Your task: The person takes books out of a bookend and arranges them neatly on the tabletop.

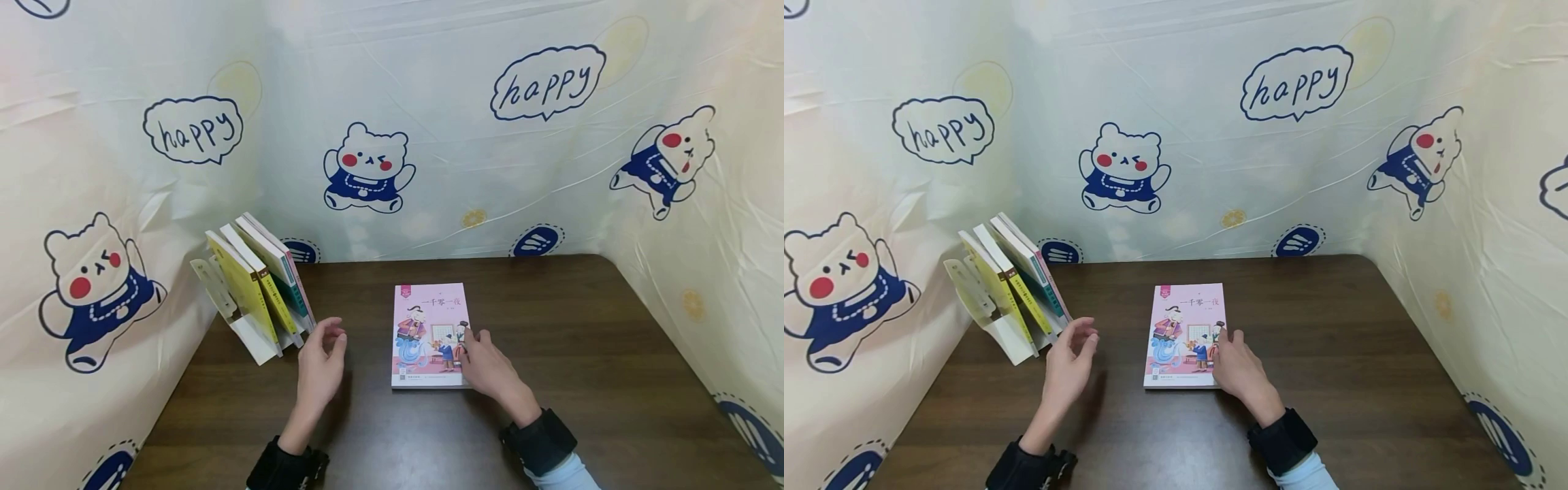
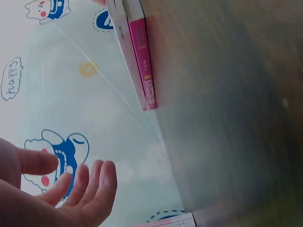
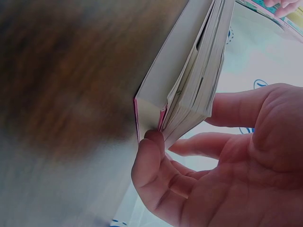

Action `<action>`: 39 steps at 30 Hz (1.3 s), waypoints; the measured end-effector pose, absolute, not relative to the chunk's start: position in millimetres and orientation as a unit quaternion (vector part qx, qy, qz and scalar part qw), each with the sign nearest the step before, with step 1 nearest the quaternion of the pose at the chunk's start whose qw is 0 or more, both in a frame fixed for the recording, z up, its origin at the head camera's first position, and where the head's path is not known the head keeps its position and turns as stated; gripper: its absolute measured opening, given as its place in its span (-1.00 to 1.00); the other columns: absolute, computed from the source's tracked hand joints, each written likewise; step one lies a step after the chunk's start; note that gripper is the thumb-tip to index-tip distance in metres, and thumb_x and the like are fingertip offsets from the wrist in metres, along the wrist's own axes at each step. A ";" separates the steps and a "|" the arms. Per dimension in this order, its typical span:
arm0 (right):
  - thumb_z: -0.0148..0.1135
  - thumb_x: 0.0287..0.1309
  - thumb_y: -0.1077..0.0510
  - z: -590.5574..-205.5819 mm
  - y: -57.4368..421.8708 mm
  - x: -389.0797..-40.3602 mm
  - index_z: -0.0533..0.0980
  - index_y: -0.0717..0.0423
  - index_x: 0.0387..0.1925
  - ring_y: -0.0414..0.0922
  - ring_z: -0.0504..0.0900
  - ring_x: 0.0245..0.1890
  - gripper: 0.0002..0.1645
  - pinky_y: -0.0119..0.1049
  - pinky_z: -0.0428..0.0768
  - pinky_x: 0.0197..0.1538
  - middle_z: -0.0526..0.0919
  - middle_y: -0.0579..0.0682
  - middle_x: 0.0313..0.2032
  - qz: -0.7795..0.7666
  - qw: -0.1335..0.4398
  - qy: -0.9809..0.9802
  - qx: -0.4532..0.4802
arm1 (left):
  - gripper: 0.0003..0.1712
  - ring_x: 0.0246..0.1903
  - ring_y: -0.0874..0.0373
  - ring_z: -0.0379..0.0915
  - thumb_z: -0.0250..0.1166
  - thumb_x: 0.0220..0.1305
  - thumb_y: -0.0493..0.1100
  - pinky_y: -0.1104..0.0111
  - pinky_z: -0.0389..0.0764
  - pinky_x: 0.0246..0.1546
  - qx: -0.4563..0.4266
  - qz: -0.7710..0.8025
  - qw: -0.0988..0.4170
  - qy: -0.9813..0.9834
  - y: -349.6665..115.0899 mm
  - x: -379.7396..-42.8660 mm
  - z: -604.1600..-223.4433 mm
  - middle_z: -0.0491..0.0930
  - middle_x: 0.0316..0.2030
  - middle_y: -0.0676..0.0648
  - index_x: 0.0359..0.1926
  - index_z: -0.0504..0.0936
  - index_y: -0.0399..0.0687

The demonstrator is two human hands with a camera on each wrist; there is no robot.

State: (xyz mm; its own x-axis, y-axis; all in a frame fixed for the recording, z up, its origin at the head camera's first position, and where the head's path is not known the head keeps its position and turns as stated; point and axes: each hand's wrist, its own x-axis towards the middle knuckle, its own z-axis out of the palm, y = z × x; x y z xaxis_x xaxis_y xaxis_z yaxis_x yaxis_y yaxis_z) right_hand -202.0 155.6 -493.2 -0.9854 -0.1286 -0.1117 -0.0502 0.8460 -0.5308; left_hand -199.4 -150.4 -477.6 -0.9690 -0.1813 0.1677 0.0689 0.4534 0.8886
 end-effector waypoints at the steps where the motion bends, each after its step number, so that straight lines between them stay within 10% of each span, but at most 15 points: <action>1: 0.20 0.46 0.16 -493.5 155.7 -202.2 0.25 0.44 0.48 0.06 0.57 -0.29 -0.28 -0.20 0.56 -0.43 0.41 0.49 0.21 -0.273 0.073 0.958 -0.046 | -0.67 0.04 -0.11 0.56 0.22 0.52 -0.26 -0.06 0.61 0.06 0.040 -0.527 0.128 -0.839 -151.6 -199.2 -476.4 0.65 0.01 -0.24 0.23 0.55 -0.09; 15: 0.18 0.47 0.15 -493.0 155.5 -204.1 0.23 0.40 0.51 0.05 0.57 -0.29 -0.27 -0.20 0.53 -0.43 0.38 0.50 0.25 -0.274 0.084 0.957 -0.040 | -0.64 -0.08 -0.02 0.54 0.22 0.49 -0.32 0.66 0.45 -0.26 0.089 -0.539 0.236 -0.804 -167.7 -198.4 -471.3 0.63 -0.04 -0.26 0.25 0.54 -0.22; 39: 0.19 0.48 0.15 -494.0 154.9 -202.4 0.23 0.44 0.49 0.08 0.59 -0.28 -0.27 -0.18 0.57 -0.42 0.39 0.52 0.24 -0.267 0.081 0.959 -0.046 | -0.41 -0.10 0.02 0.44 0.17 0.47 -0.35 0.29 0.41 -0.21 0.144 -0.516 0.335 -0.775 -189.9 -201.9 -470.5 0.45 -0.12 -0.23 0.44 0.28 -0.32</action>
State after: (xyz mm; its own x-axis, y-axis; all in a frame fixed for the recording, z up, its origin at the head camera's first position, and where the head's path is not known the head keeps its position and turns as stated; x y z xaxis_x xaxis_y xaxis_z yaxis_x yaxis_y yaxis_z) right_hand -202.4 154.9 -494.0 -0.9827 -0.1314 -0.1302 -0.0453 0.8534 -0.5193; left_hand -201.9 -189.9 -470.5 -0.7345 -0.5687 0.3703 0.1227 0.4254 0.8967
